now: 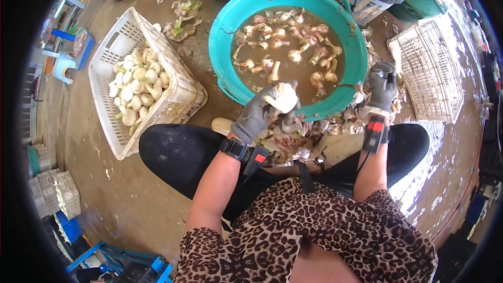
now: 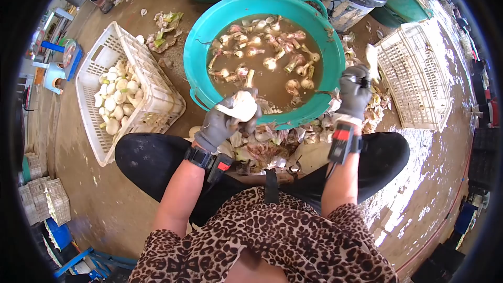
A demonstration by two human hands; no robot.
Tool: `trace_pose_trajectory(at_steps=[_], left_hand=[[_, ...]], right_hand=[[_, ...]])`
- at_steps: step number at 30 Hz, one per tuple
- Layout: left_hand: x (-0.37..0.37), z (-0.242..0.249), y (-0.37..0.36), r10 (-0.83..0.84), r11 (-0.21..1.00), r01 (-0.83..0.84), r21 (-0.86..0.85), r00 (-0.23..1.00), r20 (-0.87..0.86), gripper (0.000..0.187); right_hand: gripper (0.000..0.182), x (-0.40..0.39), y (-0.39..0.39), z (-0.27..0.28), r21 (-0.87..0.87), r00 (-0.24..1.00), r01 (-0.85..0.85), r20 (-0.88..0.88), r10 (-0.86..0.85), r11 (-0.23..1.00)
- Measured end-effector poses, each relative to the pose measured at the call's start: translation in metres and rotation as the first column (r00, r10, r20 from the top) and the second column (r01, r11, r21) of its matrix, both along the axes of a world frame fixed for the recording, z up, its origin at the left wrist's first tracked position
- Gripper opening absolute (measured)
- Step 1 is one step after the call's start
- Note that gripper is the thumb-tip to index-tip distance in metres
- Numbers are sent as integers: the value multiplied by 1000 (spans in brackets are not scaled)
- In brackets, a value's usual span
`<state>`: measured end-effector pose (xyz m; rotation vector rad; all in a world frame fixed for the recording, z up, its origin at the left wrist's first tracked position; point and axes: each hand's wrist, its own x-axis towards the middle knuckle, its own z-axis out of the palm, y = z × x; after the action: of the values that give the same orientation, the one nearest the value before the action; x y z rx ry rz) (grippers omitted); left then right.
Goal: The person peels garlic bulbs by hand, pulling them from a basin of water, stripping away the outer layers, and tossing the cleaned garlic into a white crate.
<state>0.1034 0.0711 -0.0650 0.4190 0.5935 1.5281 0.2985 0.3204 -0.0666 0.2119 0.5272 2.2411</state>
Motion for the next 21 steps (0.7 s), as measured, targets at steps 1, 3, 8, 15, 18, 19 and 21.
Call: trace_pose_trajectory(at_steps=[1, 3, 8, 15, 18, 19, 21], left_hand=[[2, -2, 3, 104, 993, -108, -48, 992, -72, 54], [1, -11, 10, 120, 993, -119, 10, 986, -118, 45], [4, -31, 17, 315, 907, -420, -28, 721, -618, 31], [-20, -52, 9, 477, 697, -469, -543, 868, -137, 29], [-83, -66, 8, 650, 736, -543, -404, 732, 202, 27], [-108, -30, 11, 738, 675, -613, -410, 575, 354, 27], [-157, 11, 11, 779, 606, -774, -181, 533, 331, 38]], right_hand=[[17, 6, 8, -2, -43, 987, 157, 52, -155, 987], [24, 7, -11, 15, -117, 967, 49, 253, -18, 992], [21, -41, -92, -14, 217, 504, -637, 843, 186, 740], [22, -73, -134, -51, 107, 128, -933, 991, 38, 342], [19, -73, -104, -94, 146, 54, -955, 942, -332, 259], [21, -74, -92, -103, 81, -49, -972, 845, -533, 218], [35, -78, -65, -104, -213, -148, -974, 355, -923, 75]])
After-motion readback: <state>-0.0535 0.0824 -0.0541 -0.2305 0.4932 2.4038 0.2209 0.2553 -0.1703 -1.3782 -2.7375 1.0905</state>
